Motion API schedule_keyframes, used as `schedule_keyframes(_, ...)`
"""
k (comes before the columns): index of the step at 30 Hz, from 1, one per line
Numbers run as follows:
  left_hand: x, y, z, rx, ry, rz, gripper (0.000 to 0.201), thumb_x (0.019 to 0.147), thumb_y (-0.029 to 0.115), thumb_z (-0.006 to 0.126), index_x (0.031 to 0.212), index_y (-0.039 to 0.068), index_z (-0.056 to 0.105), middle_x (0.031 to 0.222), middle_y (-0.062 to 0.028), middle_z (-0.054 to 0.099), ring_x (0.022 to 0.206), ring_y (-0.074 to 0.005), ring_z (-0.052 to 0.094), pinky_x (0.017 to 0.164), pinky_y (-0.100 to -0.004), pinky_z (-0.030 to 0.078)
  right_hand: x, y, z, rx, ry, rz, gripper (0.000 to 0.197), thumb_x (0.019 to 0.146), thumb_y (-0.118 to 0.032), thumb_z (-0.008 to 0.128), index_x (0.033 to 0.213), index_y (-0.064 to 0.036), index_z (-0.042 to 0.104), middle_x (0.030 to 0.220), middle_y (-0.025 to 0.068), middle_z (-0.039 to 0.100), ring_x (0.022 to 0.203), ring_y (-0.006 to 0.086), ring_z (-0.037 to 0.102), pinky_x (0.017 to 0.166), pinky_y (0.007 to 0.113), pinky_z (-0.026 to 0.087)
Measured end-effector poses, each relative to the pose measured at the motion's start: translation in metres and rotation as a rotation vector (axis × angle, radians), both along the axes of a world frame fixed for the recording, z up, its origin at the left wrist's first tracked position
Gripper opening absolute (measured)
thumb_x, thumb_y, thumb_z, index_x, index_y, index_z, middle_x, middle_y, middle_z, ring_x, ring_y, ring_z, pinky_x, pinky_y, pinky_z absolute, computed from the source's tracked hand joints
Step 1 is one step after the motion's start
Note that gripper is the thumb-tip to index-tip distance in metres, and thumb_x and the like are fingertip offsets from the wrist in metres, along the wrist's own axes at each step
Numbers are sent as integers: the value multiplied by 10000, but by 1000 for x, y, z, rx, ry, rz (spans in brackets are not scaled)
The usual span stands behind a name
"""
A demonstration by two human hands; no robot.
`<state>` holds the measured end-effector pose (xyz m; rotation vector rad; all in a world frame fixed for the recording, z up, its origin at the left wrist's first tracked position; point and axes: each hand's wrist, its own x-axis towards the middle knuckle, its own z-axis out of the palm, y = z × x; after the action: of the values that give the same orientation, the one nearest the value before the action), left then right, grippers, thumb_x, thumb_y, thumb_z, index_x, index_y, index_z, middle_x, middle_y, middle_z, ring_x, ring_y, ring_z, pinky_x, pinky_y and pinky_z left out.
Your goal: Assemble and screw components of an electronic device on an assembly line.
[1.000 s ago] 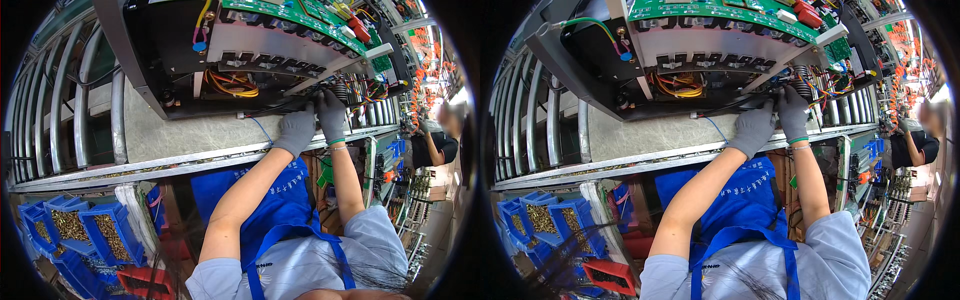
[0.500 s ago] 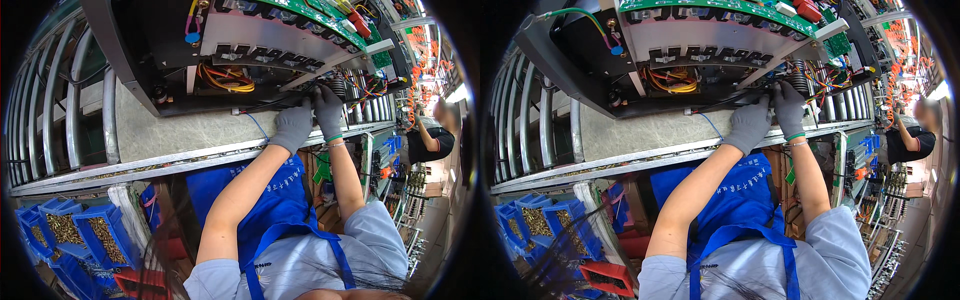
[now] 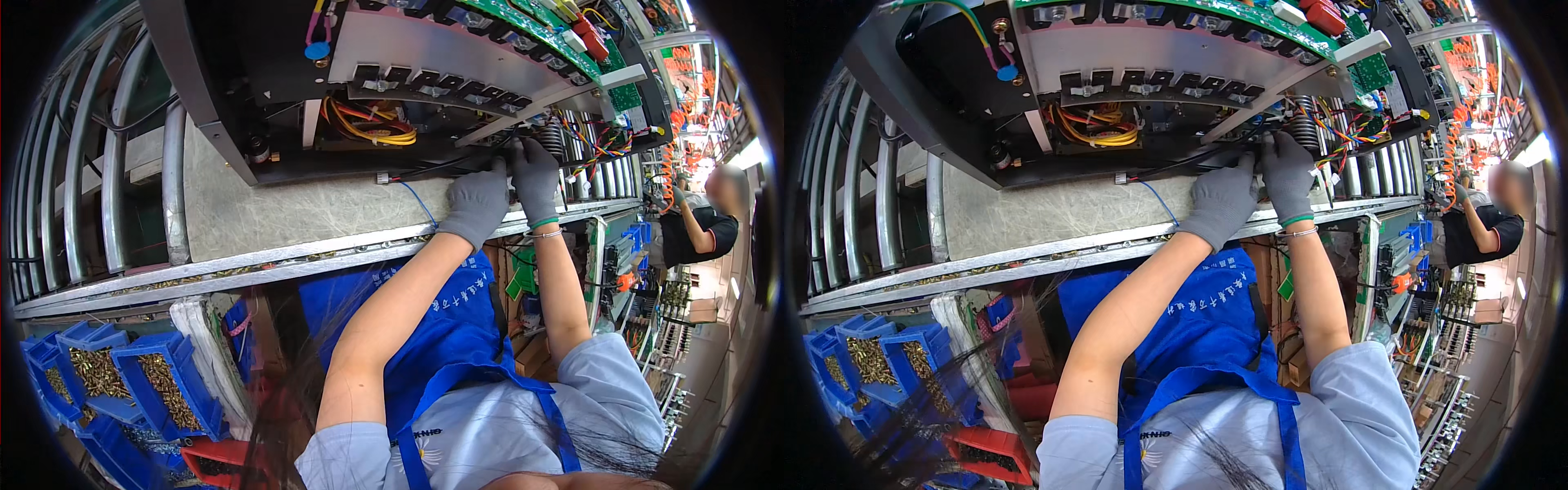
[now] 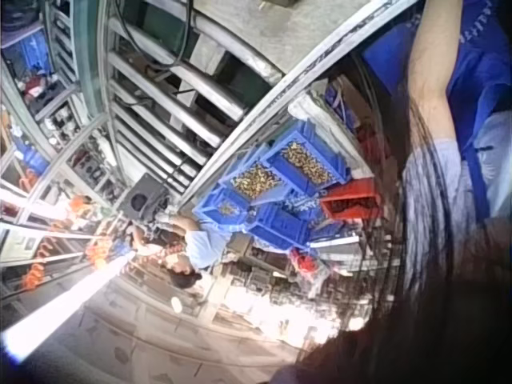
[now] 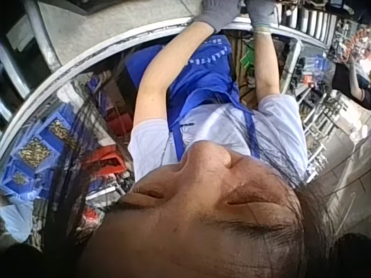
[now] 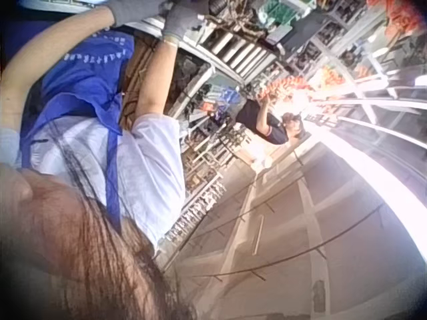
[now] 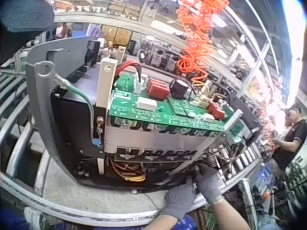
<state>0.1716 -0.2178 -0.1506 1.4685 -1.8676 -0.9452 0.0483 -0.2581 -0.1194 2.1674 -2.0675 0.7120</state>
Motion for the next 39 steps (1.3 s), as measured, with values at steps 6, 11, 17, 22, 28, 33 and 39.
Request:
schedule_keyframes(6, -1, -1, 1, 14, 2, -1, 292, 847, 222, 533, 1108, 94, 561, 716, -152, 666, 664, -331, 670, 596, -463, 526, 1, 0, 2, -5, 23, -12, 280, 903, -290, 585, 944, -27, 672, 762, 188, 656, 720, 360, 651, 635, 406, 498)
schedule_keyframes(11, 1, -2, 2, 19, 4, 5, 324, 843, 231, 541, 1136, 94, 561, 731, -156, 669, 671, -333, 670, 603, -461, 529, 0, 0, 4, 27, 45, -29, 272, 900, -281, 587, 963, -32, 677, 767, 182, 661, 720, 353, 655, 638, 403, 501)
schedule_keyframes(17, -1, -2, 0, 18, 0, -19, 320, 844, 219, 535, 1134, 86, 561, 731, -154, 671, 674, -326, 672, 589, -458, 522, -5, -3, -3, 3, 23, -17, 263, 895, -270, 590, 966, -34, 682, 767, 183, 662, 708, 347, 655, 639, 401, 500)
schedule_keyframes(22, -1, -1, -2, -1, 19, -4, 286, 845, 207, 524, 1099, 83, 570, 716, -147, 669, 669, -322, 673, 578, -455, 517, -5, -4, -6, -13, 17, -1, 268, 896, -281, 586, 936, -35, 684, 760, 184, 655, 709, 350, 652, 631, 407, 495)
schedule_keyframes(28, -1, -2, -3, -21, 16, 3, 291, 840, 200, 524, 1103, 82, 561, 723, -145, 670, 674, -318, 676, 571, -457, 516, 3, -1, 4, 42, 94, -40, 292, 908, -306, 567, 943, -40, 682, 767, 179, 657, 723, 361, 646, 644, 418, 493)
schedule_keyframes(33, 4, -1, 5, -13, 25, -48, 259, 824, 159, 535, 1048, 30, 544, 795, -162, 692, 724, -322, 693, 582, -450, 532, -3, -1, 12, 113, 99, 13, 300, 913, -312, 558, 954, -42, 684, 793, 190, 661, 758, 364, 648, 669, 420, 498)
schedule_keyframes(39, 8, -2, 7, 3, 31, -58, 278, 829, 181, 532, 1055, 22, 561, 754, -163, 686, 690, -320, 688, 574, -438, 529, -16, 0, 20, 15, 406, 391, 286, 928, -266, 544, 1017, -21, 661, 884, 204, 669, 697, 313, 645, 626, 394, 504)
